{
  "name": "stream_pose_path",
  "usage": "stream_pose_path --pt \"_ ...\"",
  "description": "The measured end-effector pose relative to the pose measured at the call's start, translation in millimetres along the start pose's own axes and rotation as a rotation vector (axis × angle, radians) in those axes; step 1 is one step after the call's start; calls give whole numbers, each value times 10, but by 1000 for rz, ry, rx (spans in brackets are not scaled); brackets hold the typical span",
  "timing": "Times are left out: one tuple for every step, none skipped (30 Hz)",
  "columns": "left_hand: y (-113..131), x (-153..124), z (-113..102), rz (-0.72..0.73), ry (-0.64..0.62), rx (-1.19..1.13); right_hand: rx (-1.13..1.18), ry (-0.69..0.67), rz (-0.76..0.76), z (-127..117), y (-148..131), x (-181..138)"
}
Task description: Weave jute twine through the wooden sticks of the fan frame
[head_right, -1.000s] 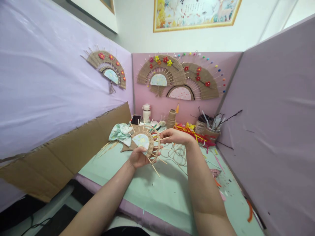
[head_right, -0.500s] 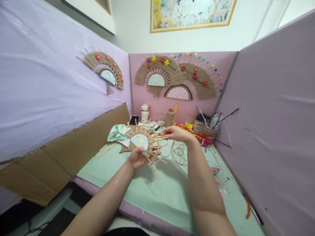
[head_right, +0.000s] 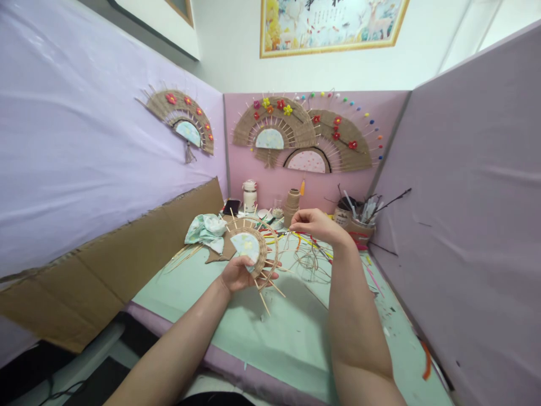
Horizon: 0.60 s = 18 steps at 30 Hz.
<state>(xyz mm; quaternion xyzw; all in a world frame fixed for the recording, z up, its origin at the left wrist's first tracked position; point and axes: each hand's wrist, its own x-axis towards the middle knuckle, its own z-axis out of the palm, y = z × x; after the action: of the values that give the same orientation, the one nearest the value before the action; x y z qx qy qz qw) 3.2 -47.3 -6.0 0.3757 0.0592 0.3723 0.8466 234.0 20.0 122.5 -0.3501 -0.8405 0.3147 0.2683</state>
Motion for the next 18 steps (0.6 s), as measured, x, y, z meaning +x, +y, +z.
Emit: stream_pose_path --pt "0 -6 1 -15 -15 10 13 -10 -8 9 5 8" --pt "2 -11 2 -27 -31 19 28 -26 -16 20 15 19" --pt "3 -16 3 -34 -45 25 45 -45 -23 33 27 32" --pt "4 -21 2 -38 -56 26 62 -64 -27 46 39 45" --pt "6 -25 0 -39 -63 24 78 -81 -31 59 50 58" --pt "6 -28 -3 -39 -66 19 92 -95 -33 73 59 70" --pt "7 -31 -6 -42 -67 15 106 -106 -36 88 63 81" --pt "6 -33 -9 -46 -67 13 120 -115 -41 105 63 92" --pt "5 -35 -12 -52 -68 14 137 -124 -47 123 59 102" --pt "3 -36 -14 -59 -73 16 154 -135 -53 142 51 111" --pt "2 -38 -15 -67 -77 20 169 -147 -54 161 42 120" --pt "0 -39 -14 -74 -81 25 182 -161 -52 180 31 128" --pt "-1 -41 -13 -80 -84 30 192 -175 -49 196 21 135" --pt "-1 -42 -11 -84 -87 34 200 -186 -45 210 11 141" --pt "-1 -44 -9 -86 -89 39 205 -193 -41 219 3 144" --pt "-1 -45 -7 -85 -90 42 211 -195 -40 225 -4 146" --pt "-1 -47 -6 -84 -90 45 218 -193 -40 227 -10 145" --pt "-1 -49 -5 -82 -90 48 225 -190 -40 227 -15 142"
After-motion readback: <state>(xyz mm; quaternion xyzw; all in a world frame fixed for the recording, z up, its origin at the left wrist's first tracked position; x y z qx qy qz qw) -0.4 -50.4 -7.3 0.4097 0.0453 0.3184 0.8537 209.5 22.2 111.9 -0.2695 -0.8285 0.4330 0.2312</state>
